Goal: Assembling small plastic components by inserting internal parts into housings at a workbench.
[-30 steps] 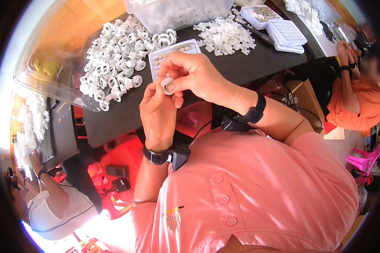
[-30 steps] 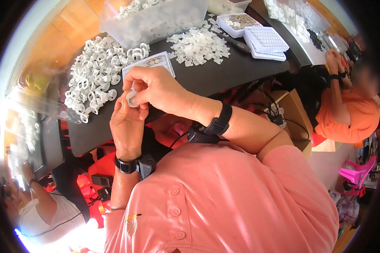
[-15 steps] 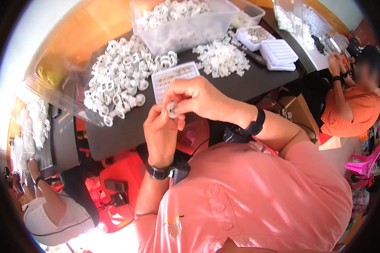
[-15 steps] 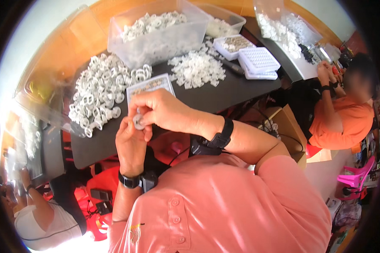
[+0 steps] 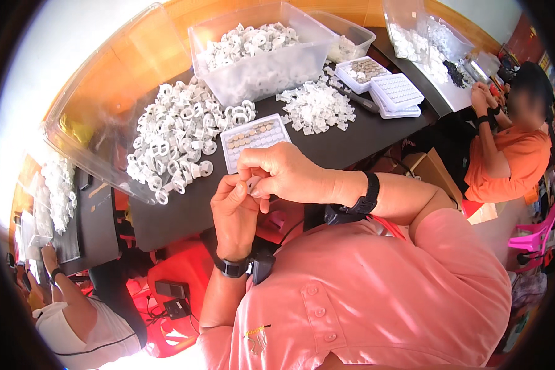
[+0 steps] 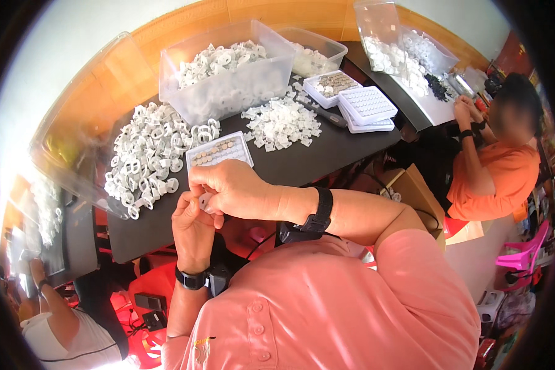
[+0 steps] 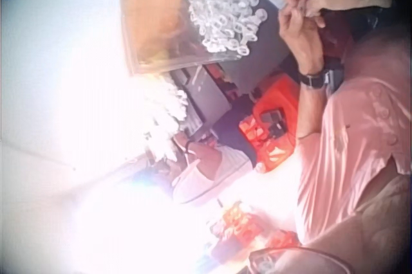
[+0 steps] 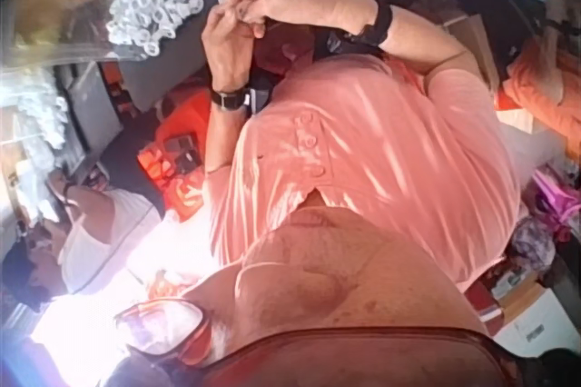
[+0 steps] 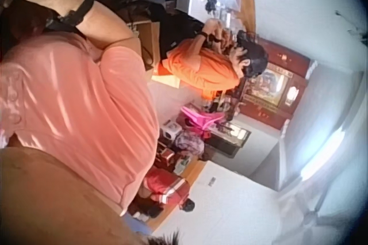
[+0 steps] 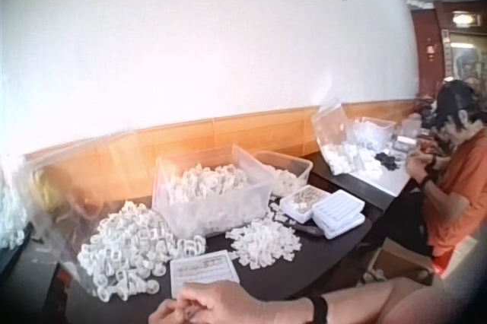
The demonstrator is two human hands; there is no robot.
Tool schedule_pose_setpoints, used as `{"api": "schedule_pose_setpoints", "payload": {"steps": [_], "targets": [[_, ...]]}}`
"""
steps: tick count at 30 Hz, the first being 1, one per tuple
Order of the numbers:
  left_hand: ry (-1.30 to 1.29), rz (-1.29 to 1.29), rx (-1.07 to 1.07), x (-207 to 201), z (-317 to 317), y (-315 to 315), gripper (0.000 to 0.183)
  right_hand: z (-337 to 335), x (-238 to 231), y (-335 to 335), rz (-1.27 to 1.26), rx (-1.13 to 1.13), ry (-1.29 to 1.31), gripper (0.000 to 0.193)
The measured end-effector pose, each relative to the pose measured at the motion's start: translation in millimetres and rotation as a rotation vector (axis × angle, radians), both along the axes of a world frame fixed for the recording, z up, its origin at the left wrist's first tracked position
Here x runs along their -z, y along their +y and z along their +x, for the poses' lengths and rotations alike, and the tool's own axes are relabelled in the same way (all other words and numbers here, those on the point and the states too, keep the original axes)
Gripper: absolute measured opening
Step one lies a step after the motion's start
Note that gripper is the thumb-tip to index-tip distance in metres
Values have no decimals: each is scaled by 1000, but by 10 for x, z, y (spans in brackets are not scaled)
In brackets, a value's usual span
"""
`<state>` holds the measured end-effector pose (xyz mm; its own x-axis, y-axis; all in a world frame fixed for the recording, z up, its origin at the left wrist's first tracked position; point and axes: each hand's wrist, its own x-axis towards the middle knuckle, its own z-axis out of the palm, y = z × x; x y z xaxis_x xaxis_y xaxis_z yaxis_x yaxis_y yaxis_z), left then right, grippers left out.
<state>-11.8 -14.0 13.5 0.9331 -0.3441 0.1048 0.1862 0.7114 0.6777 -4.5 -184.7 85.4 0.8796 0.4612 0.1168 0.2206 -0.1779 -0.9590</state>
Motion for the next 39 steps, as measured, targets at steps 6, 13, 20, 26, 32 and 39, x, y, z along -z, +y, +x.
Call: {"api": "schedule_pose_setpoints", "payload": {"steps": [6,13,20,26,32,39], "targets": [[-40,-72,87,2,41,-30,39,741,-464,-411,114,360,-346,19],[-69,-53,90,106,55,6,30,57,-619,-625,-243,-34,-481,23],[-98,-78,158,58,64,8,30,-791,1417,-1042,-541,-252,196,22],[-103,-8,205,-75,-7,168,30,-1024,1054,-1149,-675,-250,440,29],[-200,118,11,-152,-8,490,32,-1294,1081,-1508,-1045,-307,725,33],[-155,103,-101,33,-43,726,30,-1495,1319,-1620,-547,-86,881,40]]}}
